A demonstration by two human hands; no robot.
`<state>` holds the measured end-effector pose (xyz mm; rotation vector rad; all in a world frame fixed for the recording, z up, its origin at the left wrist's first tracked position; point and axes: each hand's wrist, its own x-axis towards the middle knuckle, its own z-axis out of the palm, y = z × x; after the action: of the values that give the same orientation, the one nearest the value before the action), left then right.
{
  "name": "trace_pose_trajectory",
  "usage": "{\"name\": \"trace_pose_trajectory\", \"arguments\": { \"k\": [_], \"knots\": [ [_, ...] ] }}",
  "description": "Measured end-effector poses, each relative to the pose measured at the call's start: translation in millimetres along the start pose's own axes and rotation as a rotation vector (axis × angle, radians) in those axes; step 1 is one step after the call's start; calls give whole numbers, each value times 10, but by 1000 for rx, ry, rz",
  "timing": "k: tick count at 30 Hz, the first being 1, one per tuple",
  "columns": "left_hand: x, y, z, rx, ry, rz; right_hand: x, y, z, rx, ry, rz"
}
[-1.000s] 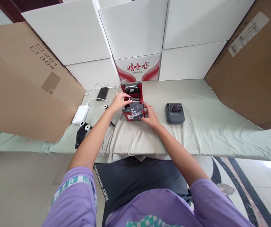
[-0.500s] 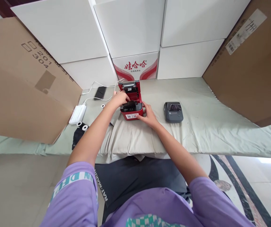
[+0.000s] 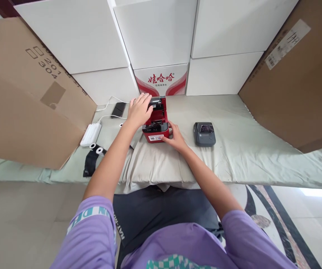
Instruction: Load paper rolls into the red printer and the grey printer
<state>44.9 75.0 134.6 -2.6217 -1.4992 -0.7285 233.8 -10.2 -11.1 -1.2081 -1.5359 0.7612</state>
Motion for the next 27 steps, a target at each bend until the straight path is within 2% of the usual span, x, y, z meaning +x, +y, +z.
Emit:
{"name": "trace_pose_trajectory", "arguments": {
  "k": [3, 7, 13, 21, 27],
  "knots": [
    [26, -25, 30, 33, -31, 14, -8, 1, -6, -8, 2, 9],
    [-152, 13, -50, 49, -14, 43, -9, 10, 0, -5, 7, 13],
    [-436, 51, -116, 20, -184, -41, -6, 11, 5, 0, 8, 19],
    [-457, 146, -97, -30, -236, 20, -27, -14, -3, -7, 11, 26],
    [-543, 251, -56, -42, -235, -20, -17, 0, 9, -32, 9, 14]
  ]
}}
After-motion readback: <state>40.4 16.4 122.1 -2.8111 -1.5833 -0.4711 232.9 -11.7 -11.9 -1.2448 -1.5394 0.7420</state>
